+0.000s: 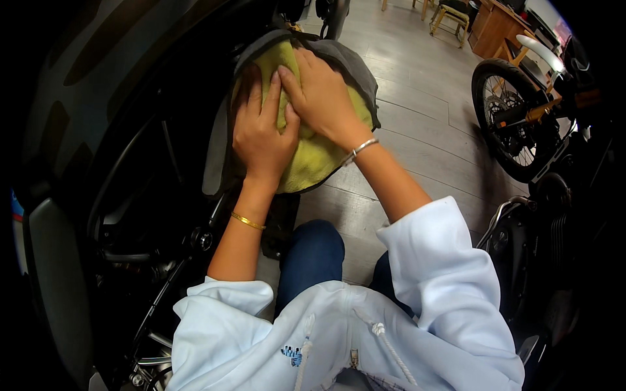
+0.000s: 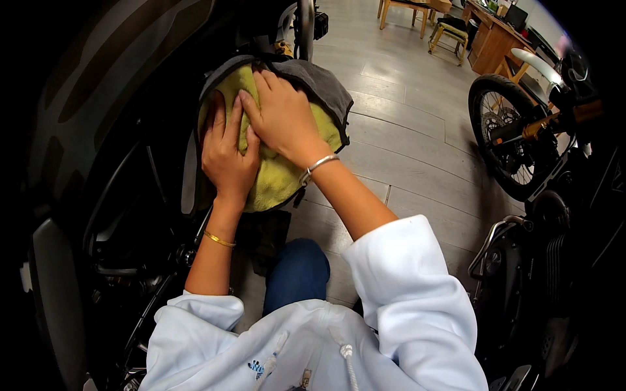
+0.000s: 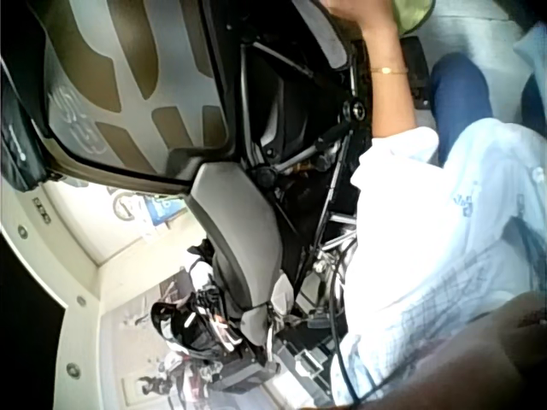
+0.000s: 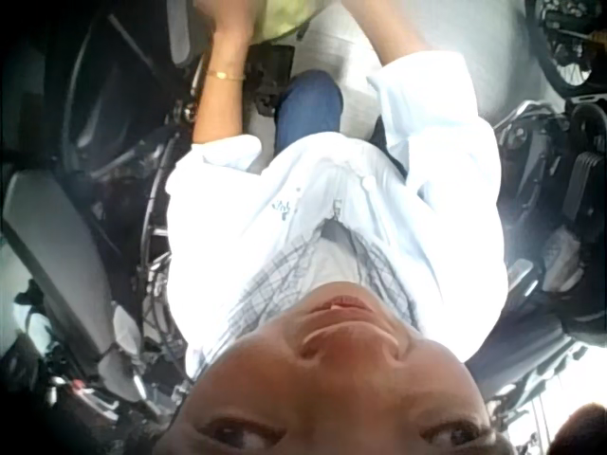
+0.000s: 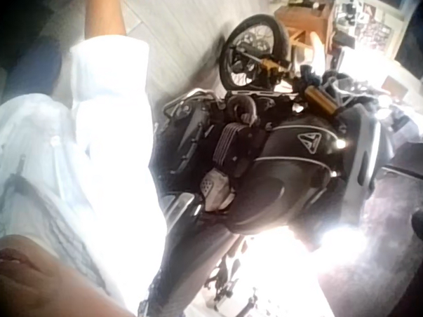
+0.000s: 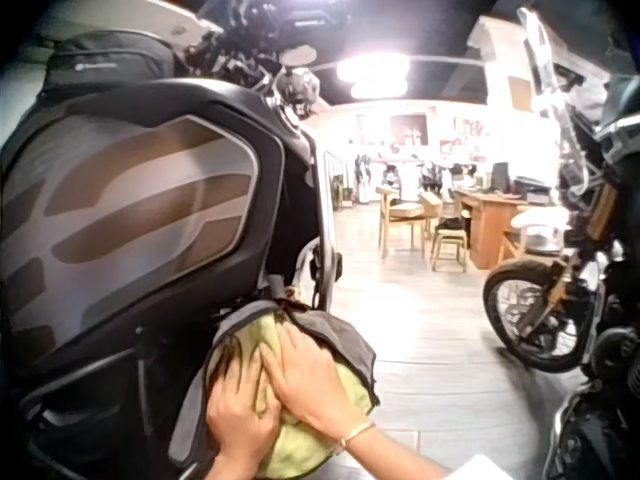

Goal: The person wipes various parts of a motorcycle with a yellow microfiber cloth, including the engine casing, exhaust, frame, and seat. They use both hands to maneuver the cloth around the bike's components.

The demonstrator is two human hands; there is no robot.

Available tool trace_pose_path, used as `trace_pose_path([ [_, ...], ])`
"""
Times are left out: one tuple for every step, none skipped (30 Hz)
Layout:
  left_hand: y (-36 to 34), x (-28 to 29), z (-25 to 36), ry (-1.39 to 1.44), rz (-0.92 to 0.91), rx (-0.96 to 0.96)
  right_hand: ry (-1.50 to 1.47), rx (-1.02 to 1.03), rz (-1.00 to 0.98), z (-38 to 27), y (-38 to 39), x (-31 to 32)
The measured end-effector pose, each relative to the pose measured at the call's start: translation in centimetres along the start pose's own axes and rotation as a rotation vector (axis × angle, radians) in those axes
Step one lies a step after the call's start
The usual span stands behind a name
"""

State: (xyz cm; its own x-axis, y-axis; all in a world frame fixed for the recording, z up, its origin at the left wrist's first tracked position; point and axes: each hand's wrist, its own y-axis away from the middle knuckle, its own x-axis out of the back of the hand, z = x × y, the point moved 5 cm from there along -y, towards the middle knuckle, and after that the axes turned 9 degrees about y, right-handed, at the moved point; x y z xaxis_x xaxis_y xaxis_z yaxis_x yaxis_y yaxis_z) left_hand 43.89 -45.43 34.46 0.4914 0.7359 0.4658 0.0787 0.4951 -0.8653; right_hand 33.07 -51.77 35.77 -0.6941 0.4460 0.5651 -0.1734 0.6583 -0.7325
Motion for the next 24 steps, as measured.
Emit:
trace_pose_path([
  [0.3,0.1,-0.1,0.010,0.006,-0.009,0.021,0.033,0.041,-0.3,0.5,0.2],
  [0.7,0.2,-0.1,0.020,0.012,-0.016,0.052,0.045,0.053,-0.5,1.1,0.4],
  [1.0,0.4,-0.2,0.031,0.018,-0.017,0.076,0.053,0.059,-0.7,1.7,0.6],
  [1.4,0.4,-0.2,0.049,0.024,-0.005,0.133,0.071,0.042,-0.8,2.2,0.8],
  [1.8,0.6,-0.2,0.053,0.025,-0.014,0.139,0.071,0.042,-1.0,2.7,1.0],
  [2.2,0.7,-0.1,0.053,0.018,-0.010,0.148,0.074,0.049,-1.3,3.1,1.3],
  [2.3,0.9,-0.1,0.057,0.021,-0.025,0.164,0.082,0.058,-1.4,3.5,1.5],
  [2.4,1.0,0.0,0.050,0.021,-0.049,0.165,0.058,0.000,-1.3,3.7,1.5],
  [2.3,1.1,-0.1,0.083,0.007,-0.033,0.146,0.048,0.003,-1.3,3.6,1.6],
  [2.1,1.2,-0.2,0.119,0.002,-0.033,0.127,0.037,0.004,-1.2,3.5,1.7],
  [1.8,1.4,-0.2,0.159,0.005,-0.046,0.107,0.030,0.003,-1.0,3.3,1.7],
  [1.5,1.5,-0.3,0.164,-0.007,-0.049,0.125,0.041,0.015,-0.9,2.9,1.7],
  [1.0,1.5,-0.4,0.155,-0.030,-0.042,0.113,0.038,0.008,-0.5,2.4,1.6],
  [0.6,1.5,-0.4,0.149,-0.044,-0.050,0.103,0.037,0.002,0.0,1.7,1.5],
  [0.2,1.6,-0.5,0.146,-0.060,-0.046,0.091,0.035,-0.005,0.4,1.1,1.3],
  [-0.1,1.5,-0.6,0.168,-0.081,-0.014,0.082,0.015,-0.024,0.9,0.6,1.2],
  [-0.2,1.6,-0.5,0.181,-0.095,-0.018,0.072,0.015,-0.059,1.5,0.0,1.0],
  [-0.4,1.6,-0.6,0.197,-0.110,-0.009,0.084,0.023,-0.096,1.9,-0.6,0.7],
  [-0.5,1.5,-0.5,0.204,-0.126,-0.010,0.096,0.030,-0.133,2.3,-1.1,0.4],
  [-0.6,1.5,-0.5,0.200,-0.147,-0.020,0.084,0.026,-0.152,2.6,-1.4,0.0],
  [-0.8,1.5,-0.3,0.185,-0.142,-0.061,0.072,0.020,-0.173,3.0,-1.6,-0.3],
  [-0.9,1.5,-0.1,0.161,-0.137,-0.113,0.059,0.034,-0.176,3.3,-1.8,-0.6],
  [-1.1,1.5,0.0,0.139,-0.130,-0.152,0.086,0.058,-0.179,3.5,-2.1,-1.0],
  [-1.3,1.3,0.1,0.156,-0.143,-0.164,0.113,0.101,-0.162,3.7,-2.5,-1.4],
])
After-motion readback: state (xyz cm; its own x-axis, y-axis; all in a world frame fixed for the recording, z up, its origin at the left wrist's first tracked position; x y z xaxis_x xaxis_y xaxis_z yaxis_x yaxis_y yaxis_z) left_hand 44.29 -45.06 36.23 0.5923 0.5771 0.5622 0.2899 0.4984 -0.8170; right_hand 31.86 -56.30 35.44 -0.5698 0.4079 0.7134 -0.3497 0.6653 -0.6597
